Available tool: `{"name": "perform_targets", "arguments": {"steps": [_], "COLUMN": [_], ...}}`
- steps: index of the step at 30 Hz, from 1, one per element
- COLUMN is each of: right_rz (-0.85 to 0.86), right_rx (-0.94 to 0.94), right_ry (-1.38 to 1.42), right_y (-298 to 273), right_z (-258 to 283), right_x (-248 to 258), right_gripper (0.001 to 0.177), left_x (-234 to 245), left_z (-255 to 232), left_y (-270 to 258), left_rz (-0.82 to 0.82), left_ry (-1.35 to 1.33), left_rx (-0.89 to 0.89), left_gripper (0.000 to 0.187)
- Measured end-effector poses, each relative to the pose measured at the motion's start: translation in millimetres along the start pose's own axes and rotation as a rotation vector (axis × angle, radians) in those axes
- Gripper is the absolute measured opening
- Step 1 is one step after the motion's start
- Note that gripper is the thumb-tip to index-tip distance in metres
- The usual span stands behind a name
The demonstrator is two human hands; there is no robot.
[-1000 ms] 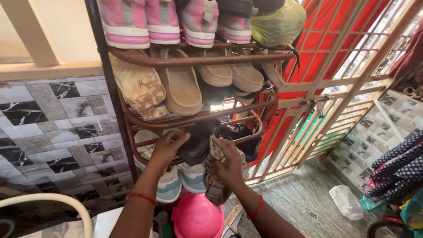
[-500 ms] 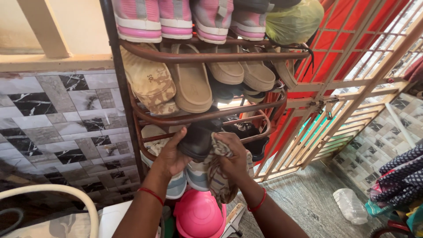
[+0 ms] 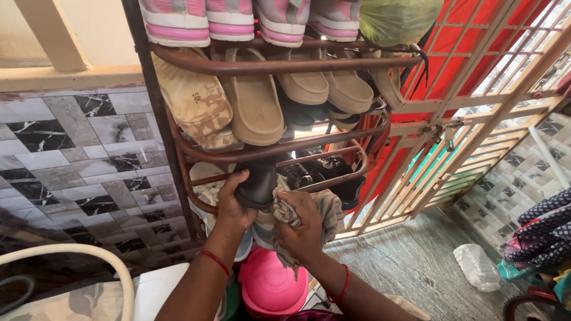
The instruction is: The person wipes a black shoe with a cloth on a multi-tier shoe rack, then wipes the rack itself. The person handles the shoe and cloth directly without additional tools.
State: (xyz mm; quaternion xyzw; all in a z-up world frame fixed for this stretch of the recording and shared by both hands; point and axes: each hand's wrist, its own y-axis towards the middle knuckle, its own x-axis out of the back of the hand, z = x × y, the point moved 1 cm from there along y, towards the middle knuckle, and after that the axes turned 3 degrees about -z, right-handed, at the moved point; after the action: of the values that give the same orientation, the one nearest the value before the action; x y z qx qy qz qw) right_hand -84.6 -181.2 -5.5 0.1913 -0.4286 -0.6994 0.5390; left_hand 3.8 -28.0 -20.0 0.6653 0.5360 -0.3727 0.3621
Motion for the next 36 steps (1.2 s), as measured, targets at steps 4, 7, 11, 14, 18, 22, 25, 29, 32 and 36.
{"name": "perform_targets", "arguments": {"steps": [4,7,11,14,18,22,25,29,32,36], "right_rz": [0.007,0.006,0.016,-0.006,-0.051,-0.064,-0.047,0.009,0.085,0.127], "right_rx": [0.083,0.236,0.570,0.676,0.548,0.333,0.315,0.483,0.604,0.624], "right_ry": [0.040,-0.016,-0.118,-0.169,-0.178,-0.114,-0.097,-0.071,-0.096,-0.122], "right_y": [2,8,10,15,24,35,33,22,17,25], "right_z": [1,0,-4,-14,-30,-35,-28,-15,-13,-21], "right_x": [-2,-1,0,-3,-2,3,3,2,2,6], "right_gripper": [0.049,0.044,0.033,0.026,0.023,0.030,0.031,0.029,0.027,0.030], "left_x": [-10,-20,-22,-14,0,6,3,-14,-21,-18], "left_z": [-4,-6,-11,-13,-11,-8,-10,-14,-16,-15], "left_y": [-3,-8,-12,-8,-2,3,0,-5,-10,-8], "left_rz": [0.060,0.098,0.178,0.098,0.074,0.048,0.062,0.148,0.170,0.176], "left_ry": [-0.017,-0.012,-0.017,-0.015,-0.043,-0.008,0.004,0.036,0.026,0.012], "left_rx": [-0.004,0.037,0.148,0.204,0.213,0.202,0.185,0.166,0.178,0.192], "left_gripper": [0.064,0.070,0.069,0.063,0.056,0.058,0.060,0.071,0.074,0.071]}}
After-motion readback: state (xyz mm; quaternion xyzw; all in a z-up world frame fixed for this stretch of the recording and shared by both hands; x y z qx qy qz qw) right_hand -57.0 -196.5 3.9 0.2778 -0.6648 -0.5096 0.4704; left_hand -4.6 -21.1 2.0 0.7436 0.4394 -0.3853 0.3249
